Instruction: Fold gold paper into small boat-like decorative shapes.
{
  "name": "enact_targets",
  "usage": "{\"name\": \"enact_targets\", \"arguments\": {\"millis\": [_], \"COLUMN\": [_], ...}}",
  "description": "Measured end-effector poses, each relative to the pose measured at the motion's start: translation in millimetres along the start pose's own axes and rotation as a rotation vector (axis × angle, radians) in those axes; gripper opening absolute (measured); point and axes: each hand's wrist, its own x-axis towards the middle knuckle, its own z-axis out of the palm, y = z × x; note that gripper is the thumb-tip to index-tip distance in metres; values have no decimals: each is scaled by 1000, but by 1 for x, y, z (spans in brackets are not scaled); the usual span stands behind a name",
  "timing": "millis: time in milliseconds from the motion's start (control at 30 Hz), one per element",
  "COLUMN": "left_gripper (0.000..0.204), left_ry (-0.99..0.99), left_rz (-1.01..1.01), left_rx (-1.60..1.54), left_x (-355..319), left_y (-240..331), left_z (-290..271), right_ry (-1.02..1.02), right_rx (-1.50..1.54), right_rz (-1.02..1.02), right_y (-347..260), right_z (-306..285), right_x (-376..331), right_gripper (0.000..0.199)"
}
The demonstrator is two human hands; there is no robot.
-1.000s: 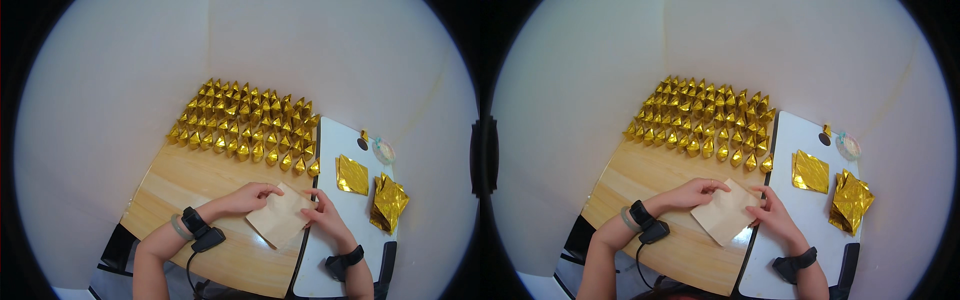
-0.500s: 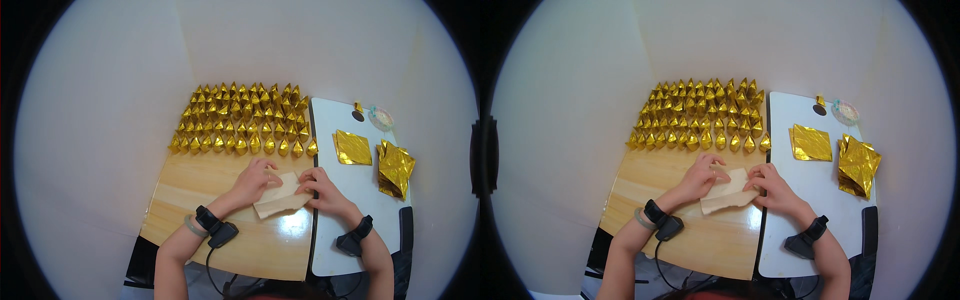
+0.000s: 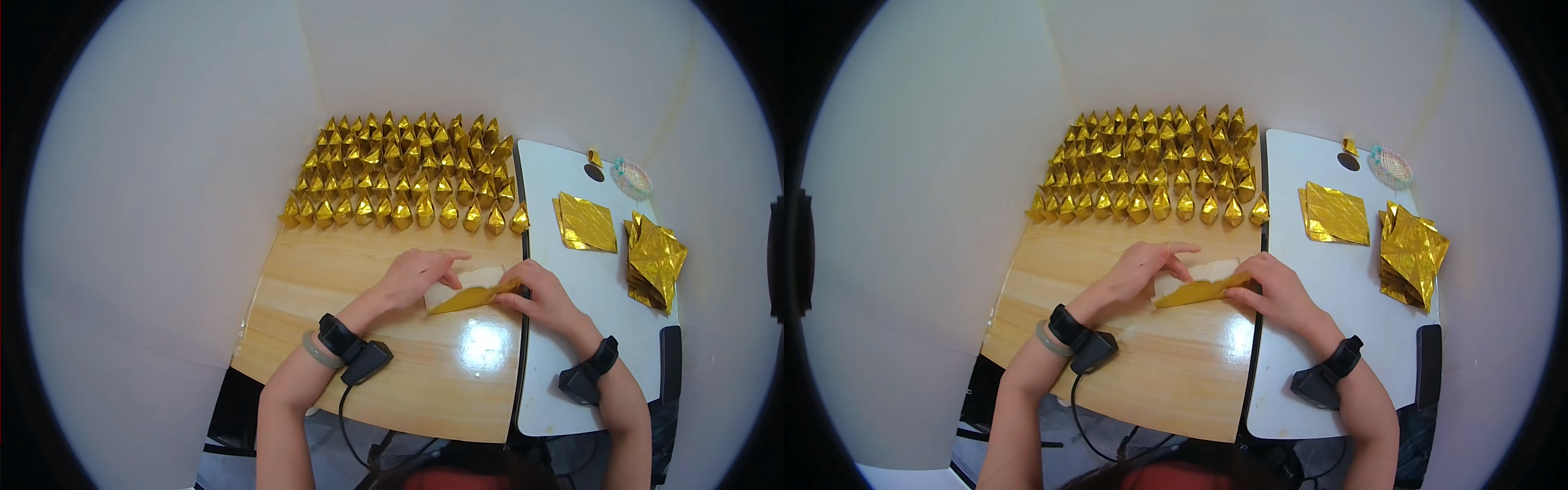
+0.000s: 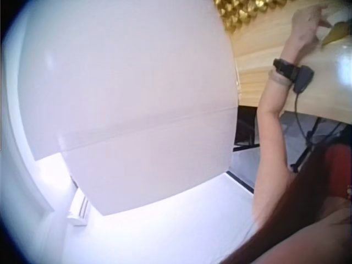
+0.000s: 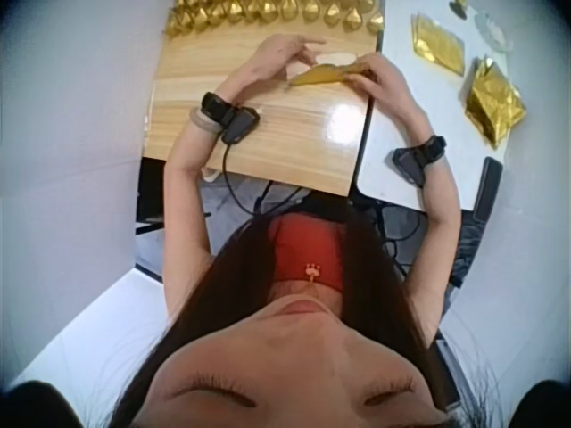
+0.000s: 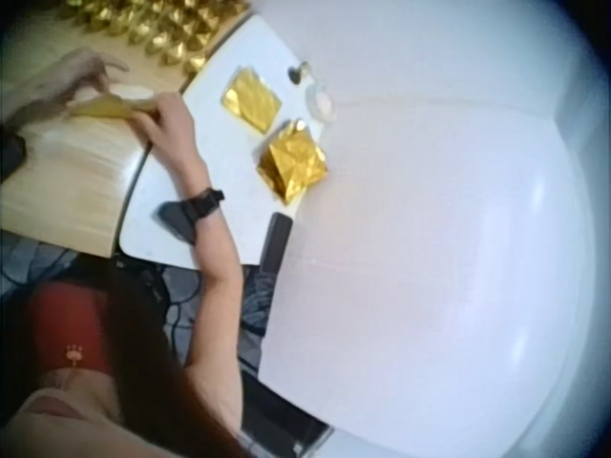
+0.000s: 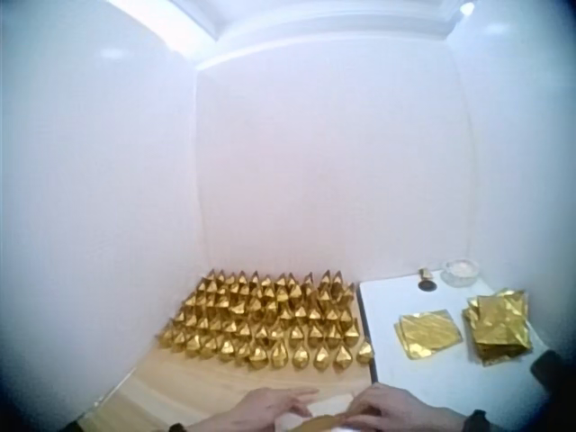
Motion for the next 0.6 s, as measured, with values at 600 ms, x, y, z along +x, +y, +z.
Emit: {"name": "enact_targets", "arguments": {"millis": [600], "left_gripper": [57], "left_ry": [-414], "left_rz": [258], "left_rx": [823], "left_x": [-1], "left_y": [10], "left_z": [33], "right_ry": [-144], "right_rx": [-366], "right_rz": [-180], "right_y": [-12], "right_z": [10], "right_x": [-2], "right_gripper": [69]}}
